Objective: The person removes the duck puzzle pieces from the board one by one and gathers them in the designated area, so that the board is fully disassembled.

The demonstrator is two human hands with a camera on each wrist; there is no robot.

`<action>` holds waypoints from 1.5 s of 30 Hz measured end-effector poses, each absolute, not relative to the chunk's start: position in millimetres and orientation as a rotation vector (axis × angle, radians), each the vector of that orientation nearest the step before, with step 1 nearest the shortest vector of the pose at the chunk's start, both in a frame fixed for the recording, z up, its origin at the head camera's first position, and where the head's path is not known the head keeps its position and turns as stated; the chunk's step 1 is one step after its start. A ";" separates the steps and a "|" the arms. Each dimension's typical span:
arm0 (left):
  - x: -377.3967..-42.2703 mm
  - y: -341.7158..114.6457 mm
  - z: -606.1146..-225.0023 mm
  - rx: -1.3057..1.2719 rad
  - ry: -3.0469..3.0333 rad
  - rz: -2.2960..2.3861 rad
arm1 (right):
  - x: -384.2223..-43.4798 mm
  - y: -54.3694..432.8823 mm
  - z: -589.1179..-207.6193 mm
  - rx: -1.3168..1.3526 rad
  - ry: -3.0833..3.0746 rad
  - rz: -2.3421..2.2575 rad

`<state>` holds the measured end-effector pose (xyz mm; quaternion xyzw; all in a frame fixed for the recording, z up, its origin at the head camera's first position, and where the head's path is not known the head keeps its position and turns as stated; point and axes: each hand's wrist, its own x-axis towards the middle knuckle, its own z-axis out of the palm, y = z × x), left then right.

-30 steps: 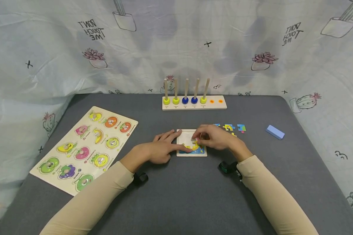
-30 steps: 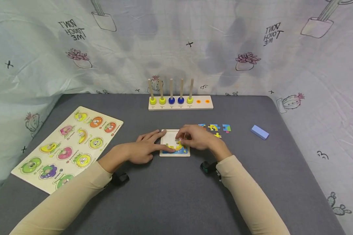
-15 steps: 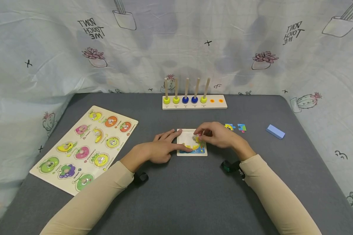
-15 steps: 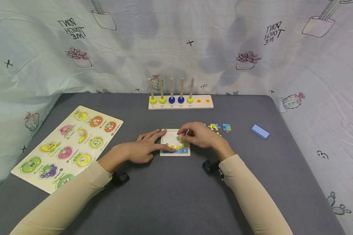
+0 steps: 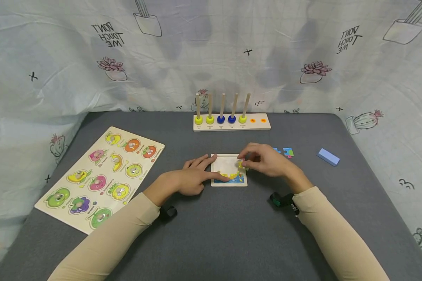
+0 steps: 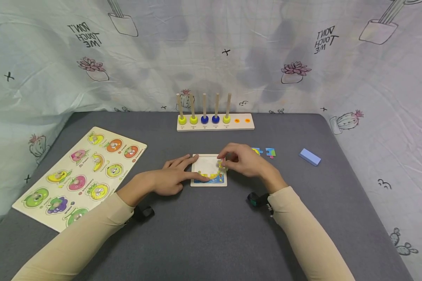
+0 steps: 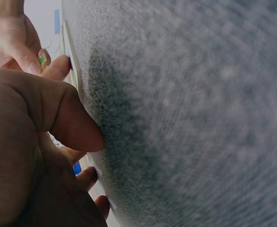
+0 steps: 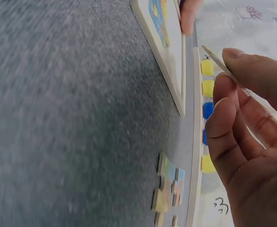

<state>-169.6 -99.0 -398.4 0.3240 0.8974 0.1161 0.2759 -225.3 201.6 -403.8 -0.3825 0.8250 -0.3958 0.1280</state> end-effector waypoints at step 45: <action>-169.2 -101.5 -401.5 0.900 2.430 0.320 | -211.3 309.1 -393.3 -0.841 2.643 -1.027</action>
